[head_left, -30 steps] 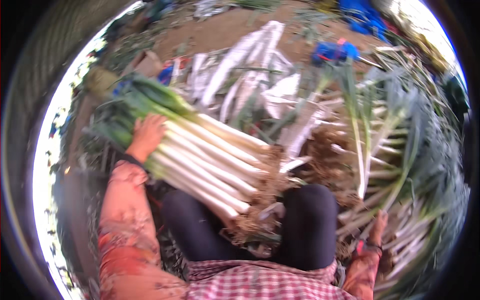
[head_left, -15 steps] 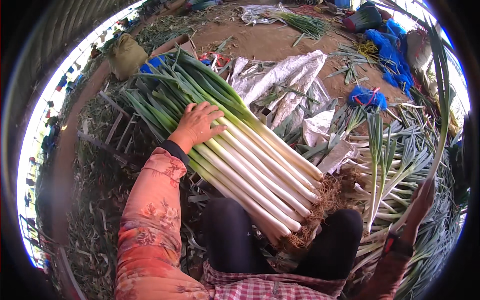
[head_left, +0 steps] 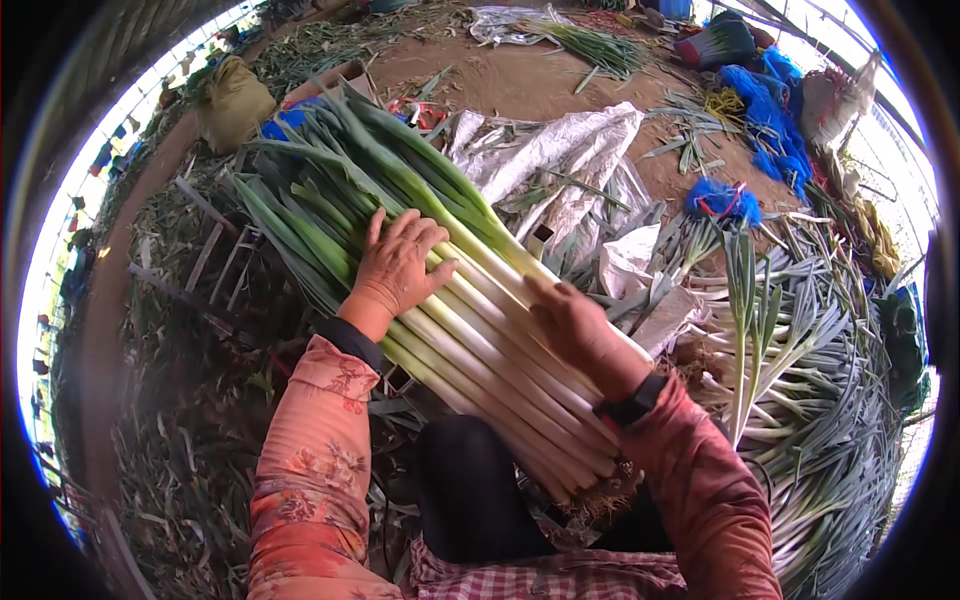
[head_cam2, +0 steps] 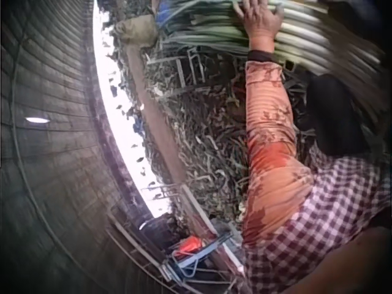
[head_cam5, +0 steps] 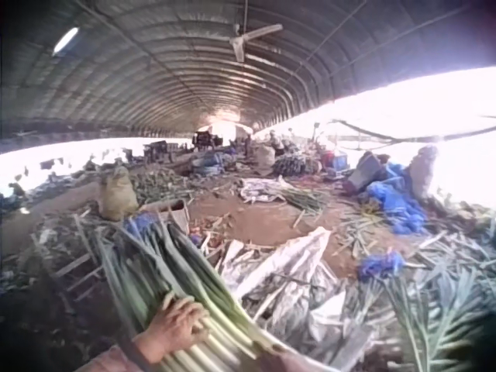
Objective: The recorder is sorting and bundling large green onions (leeks) in an agricultural setting.
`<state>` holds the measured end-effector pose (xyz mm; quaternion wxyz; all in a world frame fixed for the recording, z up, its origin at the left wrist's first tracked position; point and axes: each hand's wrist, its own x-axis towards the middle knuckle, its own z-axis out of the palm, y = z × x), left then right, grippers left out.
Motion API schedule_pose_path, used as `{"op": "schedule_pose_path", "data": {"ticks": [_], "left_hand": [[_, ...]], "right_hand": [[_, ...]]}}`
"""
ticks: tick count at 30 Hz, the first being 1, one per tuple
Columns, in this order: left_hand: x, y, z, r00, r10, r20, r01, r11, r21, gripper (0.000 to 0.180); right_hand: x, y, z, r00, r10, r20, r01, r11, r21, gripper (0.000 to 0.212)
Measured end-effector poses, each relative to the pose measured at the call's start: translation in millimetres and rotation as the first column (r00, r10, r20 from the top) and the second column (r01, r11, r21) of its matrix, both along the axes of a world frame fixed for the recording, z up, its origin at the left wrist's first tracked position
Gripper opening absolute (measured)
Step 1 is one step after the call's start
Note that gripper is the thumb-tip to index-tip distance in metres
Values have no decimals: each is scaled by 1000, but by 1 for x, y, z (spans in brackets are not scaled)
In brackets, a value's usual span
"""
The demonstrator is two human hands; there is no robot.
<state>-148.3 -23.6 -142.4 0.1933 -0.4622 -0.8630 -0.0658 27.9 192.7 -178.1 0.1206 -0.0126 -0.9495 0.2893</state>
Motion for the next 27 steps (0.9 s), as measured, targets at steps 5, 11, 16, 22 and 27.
{"op": "schedule_pose_path", "data": {"ticks": [5,11,16,22,27], "left_hand": [[3,-14,5,999,35,26,-36,999,11,48],[5,-1,9,998,56,-14,-56,997,-46,63],[-2,-8,4,997,79,-16,-79,996,-41,58],[-2,-1,6,997,81,-5,-81,996,-47,57],[4,1,13,995,92,42,-88,993,-76,54]], "right_hand": [[7,-7,15,998,31,52,-30,999,-28,41],[12,-6,19,994,41,100,-50,995,91,40],[40,24,27,968,104,229,-96,994,-48,43],[106,40,24,974,28,224,-22,999,-28,42],[108,33,32,969,-3,247,-3,1000,24,38]]}}
